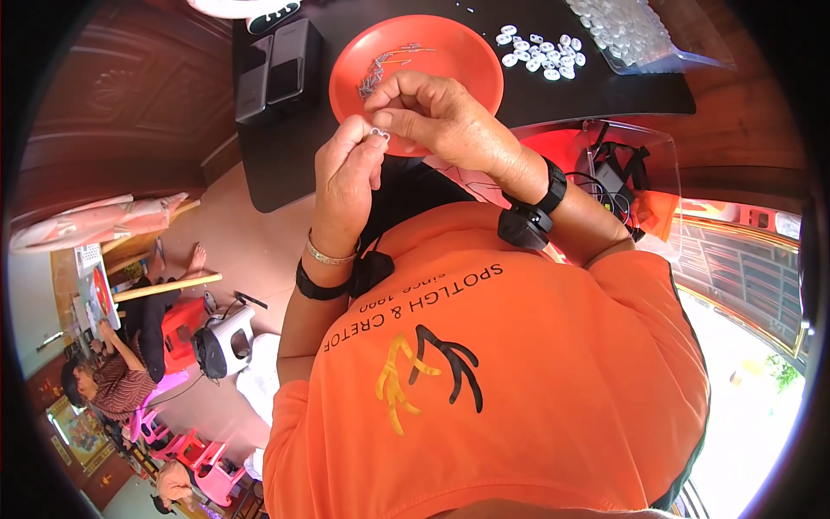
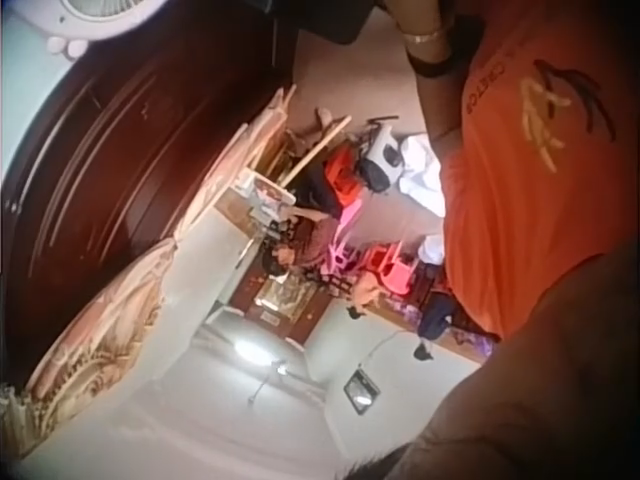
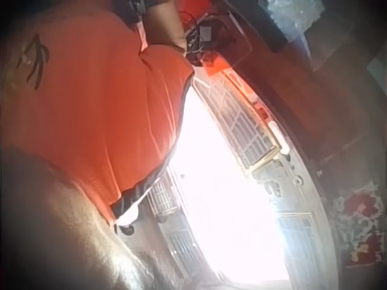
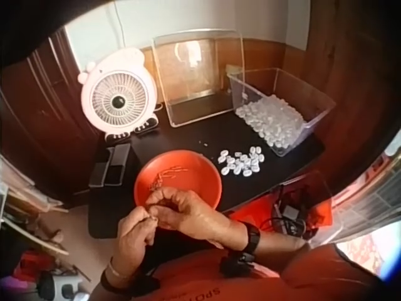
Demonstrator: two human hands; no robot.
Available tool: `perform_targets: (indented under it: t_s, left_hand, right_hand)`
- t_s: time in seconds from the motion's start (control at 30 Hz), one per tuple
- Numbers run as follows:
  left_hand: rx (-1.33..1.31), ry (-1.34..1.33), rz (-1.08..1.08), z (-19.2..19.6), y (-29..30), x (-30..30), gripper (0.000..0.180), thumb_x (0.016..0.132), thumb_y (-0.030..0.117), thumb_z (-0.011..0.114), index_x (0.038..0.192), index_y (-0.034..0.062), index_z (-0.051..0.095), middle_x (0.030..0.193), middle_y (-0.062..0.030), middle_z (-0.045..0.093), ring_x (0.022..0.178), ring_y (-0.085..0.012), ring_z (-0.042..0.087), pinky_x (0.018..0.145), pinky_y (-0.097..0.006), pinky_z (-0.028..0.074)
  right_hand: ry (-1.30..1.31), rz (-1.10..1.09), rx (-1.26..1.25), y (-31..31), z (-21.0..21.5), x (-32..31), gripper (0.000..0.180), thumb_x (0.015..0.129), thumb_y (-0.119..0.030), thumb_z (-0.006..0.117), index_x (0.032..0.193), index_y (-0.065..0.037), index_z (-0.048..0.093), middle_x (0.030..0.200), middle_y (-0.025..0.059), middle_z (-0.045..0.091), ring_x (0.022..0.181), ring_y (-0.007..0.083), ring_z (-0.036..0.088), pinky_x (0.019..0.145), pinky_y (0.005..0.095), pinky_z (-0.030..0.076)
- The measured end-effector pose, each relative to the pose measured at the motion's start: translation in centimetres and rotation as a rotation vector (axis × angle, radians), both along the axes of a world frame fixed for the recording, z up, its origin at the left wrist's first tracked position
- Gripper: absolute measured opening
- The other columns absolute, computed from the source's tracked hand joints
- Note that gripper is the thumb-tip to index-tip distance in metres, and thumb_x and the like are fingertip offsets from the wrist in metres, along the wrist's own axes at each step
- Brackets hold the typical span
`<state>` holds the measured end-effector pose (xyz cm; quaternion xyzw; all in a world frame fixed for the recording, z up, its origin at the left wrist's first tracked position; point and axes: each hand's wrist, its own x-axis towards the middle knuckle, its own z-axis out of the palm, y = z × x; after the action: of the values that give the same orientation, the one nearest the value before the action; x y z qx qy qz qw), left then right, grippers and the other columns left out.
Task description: The recorder is manually assembling small plastic components with metal rings and hooks on a plate at a desk.
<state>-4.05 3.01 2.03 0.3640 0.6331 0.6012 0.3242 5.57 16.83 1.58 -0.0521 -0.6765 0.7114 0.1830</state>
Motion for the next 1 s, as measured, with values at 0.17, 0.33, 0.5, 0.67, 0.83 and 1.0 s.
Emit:
perform_targets:
  t_s: [0.17, 0.33, 0.5, 0.67, 0.83, 1.0]
  left_hand:
    - [0.035, -0.068, 0.009, 0.6, -0.1, -0.3, 0.021, 0.09, 0.016, 0.05, 0.073, 0.0037, 0.048, 0.059, 0.0025, 0.042, 0.052, -0.0048, 0.036, 0.048, -0.021, 0.03]
    - [0.004, -0.024, -0.027, 0.6, 0.0, 0.1, 0.023, 0.091, 0.016, 0.05, 0.071, 0.0038, 0.046, 0.056, 0.0017, 0.041, 0.051, -0.0055, 0.037, 0.047, -0.023, 0.029]
    - [-0.018, -0.056, -0.051, 0.0, -0.1, 0.0, 0.021, 0.091, 0.016, 0.047, 0.072, 0.0072, 0.041, 0.06, 0.0007, 0.038, 0.052, -0.0073, 0.036, 0.048, -0.021, 0.03]
    - [0.024, -0.007, -0.081, 0.1, 0.3, 0.1, 0.022, 0.093, 0.013, 0.047, 0.072, 0.0055, 0.043, 0.059, 0.0018, 0.04, 0.051, -0.0042, 0.034, 0.047, -0.02, 0.027]
    - [-0.038, 0.152, -0.091, -0.1, 0.1, 0.2, 0.021, 0.093, 0.012, 0.048, 0.074, 0.0044, 0.047, 0.059, 0.0037, 0.04, 0.051, -0.0029, 0.034, 0.046, -0.02, 0.026]
    - [0.037, 0.055, -0.046, 0.1, 0.4, 0.4, 0.018, 0.092, 0.012, 0.048, 0.076, 0.0037, 0.049, 0.058, 0.0032, 0.04, 0.05, -0.0035, 0.034, 0.046, -0.021, 0.026]
  right_hand:
    - [-0.046, -0.029, 0.021, 1.0, 0.6, 0.4, 0.017, 0.093, -0.014, 0.06, 0.104, -0.001, 0.062, 0.092, 0.0012, 0.062, 0.086, 0.0075, 0.056, 0.078, 0.023, 0.046]
    - [0.032, -0.005, 0.066, 0.6, 0.3, 1.1, 0.009, 0.092, -0.009, 0.06, 0.091, 0.0, 0.061, 0.086, 0.0, 0.061, 0.084, 0.0068, 0.056, 0.076, 0.0236, 0.046]
    - [0.062, -0.157, 0.373, 0.0, 0.0, 1.1, 0.011, 0.084, -0.014, 0.064, 0.088, -0.004, 0.063, 0.083, 0.0128, 0.065, 0.075, 0.0303, 0.064, 0.067, 0.0371, 0.049]
    - [0.078, -0.289, 0.557, -0.6, 0.3, 1.6, 0.014, 0.085, -0.017, 0.062, 0.082, -0.003, 0.06, 0.073, 0.0141, 0.063, 0.07, 0.0346, 0.062, 0.063, 0.0429, 0.048]
    - [0.037, -0.247, 0.666, -0.4, 0.3, 2.1, 0.016, 0.085, -0.019, 0.06, 0.08, -0.004, 0.059, 0.069, 0.0149, 0.061, 0.067, 0.036, 0.06, 0.06, 0.0447, 0.047]
    - [0.092, -0.259, 0.676, -0.1, 0.7, 2.1, 0.022, 0.086, -0.025, 0.062, 0.077, -0.005, 0.06, 0.07, 0.0137, 0.061, 0.067, 0.0339, 0.061, 0.058, 0.0432, 0.048]
